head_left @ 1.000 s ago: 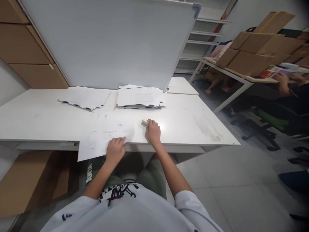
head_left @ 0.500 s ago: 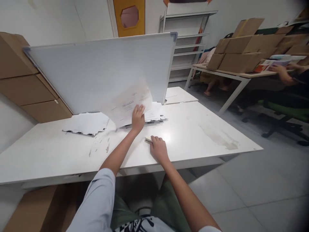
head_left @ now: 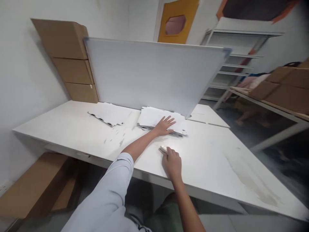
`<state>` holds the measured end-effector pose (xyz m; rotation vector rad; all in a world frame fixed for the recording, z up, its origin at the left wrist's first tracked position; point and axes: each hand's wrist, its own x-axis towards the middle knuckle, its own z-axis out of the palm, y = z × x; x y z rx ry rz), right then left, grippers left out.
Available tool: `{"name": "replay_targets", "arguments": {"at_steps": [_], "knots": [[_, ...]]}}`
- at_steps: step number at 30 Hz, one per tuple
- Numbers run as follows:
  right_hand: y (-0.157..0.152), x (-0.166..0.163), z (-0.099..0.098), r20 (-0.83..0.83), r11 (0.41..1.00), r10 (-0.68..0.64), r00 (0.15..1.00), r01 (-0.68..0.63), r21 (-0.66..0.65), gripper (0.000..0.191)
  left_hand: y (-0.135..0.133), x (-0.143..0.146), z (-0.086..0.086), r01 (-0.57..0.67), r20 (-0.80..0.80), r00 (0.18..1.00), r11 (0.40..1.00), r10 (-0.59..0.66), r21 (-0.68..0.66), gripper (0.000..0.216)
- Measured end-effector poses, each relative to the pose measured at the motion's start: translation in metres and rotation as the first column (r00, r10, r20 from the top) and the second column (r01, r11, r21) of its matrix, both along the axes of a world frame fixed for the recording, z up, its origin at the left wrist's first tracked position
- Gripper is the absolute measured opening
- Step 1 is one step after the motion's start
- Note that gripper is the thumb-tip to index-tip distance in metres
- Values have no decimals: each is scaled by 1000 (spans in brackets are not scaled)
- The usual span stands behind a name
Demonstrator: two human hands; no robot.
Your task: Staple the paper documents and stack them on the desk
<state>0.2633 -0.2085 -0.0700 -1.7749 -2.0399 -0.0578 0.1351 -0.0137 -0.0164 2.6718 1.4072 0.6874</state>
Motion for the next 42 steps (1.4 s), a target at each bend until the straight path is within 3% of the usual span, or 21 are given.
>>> {"name": "replay_targets", "arguments": {"at_steps": [2,3,5,6,7,9,11,15,18,21,28,32,34,39,42], "knots": [[1,2,-4,17,1000,24,1000,-25,15,30,-3,-49,6,-277,99,957,960,272,42,61],[1,2,-5,22,999,33,999,-33,22,29,-7,-81,9,-471,144,875,882,463,22,61],[0,3,-5,28,999,35,999,-36,29,29,-22,-150,13,-798,168,579,597,798,-82,68],[-1,4,-5,31,999,28,999,-29,31,29,-34,-184,11,-861,116,480,492,870,-126,76],[-1,4,-4,32,999,20,999,-20,30,28,-48,-216,8,-880,36,446,446,894,-165,82],[-3,4,-3,31,1000,9,999,-9,21,27,-84,-264,-4,-864,-109,483,452,869,-222,82],[-5,5,-2,30,1000,13,999,-13,11,27,-122,-288,-17,-888,-183,445,406,877,-216,81],[-5,7,-6,36,999,32,999,-32,18,27,-172,-288,-27,-956,-208,266,229,941,-186,84],[-5,8,-8,24,999,32,999,-32,28,27,-188,-274,-22,-966,-249,225,183,942,-182,83],[-5,8,-6,17,999,30,999,-31,27,28,-207,-262,-20,-972,-293,222,190,930,-135,82],[-3,4,-4,25,999,4,1000,-4,33,28,-245,-246,-30,-960,-296,273,281,915,-15,76],[-3,4,-6,10,998,9,1000,-10,59,28,-243,-239,-17,-878,-388,458,475,800,-56,61],[-4,4,-6,2,998,12,1000,-13,61,28,-248,-233,-12,-835,-430,529,539,732,-110,59],[-6,5,-4,7,998,0,1000,0,55,28,-300,-192,-25,-764,-389,621,636,680,-107,59],[-6,6,-4,9,999,5,1000,-6,54,27,-329,-162,-33,-627,-279,772,757,571,-184,62]]}}
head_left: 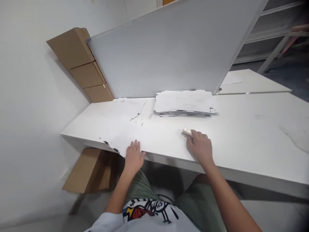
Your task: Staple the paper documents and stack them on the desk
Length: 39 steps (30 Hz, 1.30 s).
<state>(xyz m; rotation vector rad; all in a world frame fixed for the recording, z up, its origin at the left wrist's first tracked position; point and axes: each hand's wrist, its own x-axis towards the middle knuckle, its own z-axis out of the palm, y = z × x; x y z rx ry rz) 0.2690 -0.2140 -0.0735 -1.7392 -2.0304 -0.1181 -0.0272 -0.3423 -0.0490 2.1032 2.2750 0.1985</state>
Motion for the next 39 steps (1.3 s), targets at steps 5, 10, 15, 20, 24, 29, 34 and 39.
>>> {"name": "replay_targets", "arguments": {"at_steps": [5,10,15,20,24,29,34,39], "knots": [[0,3,-1,10,1000,16,1000,-16,5,28,-5,8,16,415,187,881,899,-436,140,54],[0,2,3,13,999,13,1000,-13,-31,33,-5,-39,17,413,-9,910,903,-415,119,61],[1,-1,8,1,998,-7,1000,7,-62,31,-6,-63,-5,423,-162,899,904,-408,67,62],[0,-3,12,-10,998,-10,1000,9,-64,32,11,-49,-13,501,-226,855,856,-466,130,55],[0,-2,14,-12,997,-15,1000,14,-75,33,22,-37,-15,515,-177,857,819,-484,253,51],[2,-1,13,-5,996,-26,1000,26,-83,33,22,-29,-20,338,28,920,830,-390,443,39],[2,0,11,-16,998,-17,1000,16,-58,33,28,-21,-22,-356,600,800,823,24,443,42],[2,1,10,-24,998,-5,1000,3,-63,33,60,-58,17,-808,937,351,506,-1,303,42]]}}
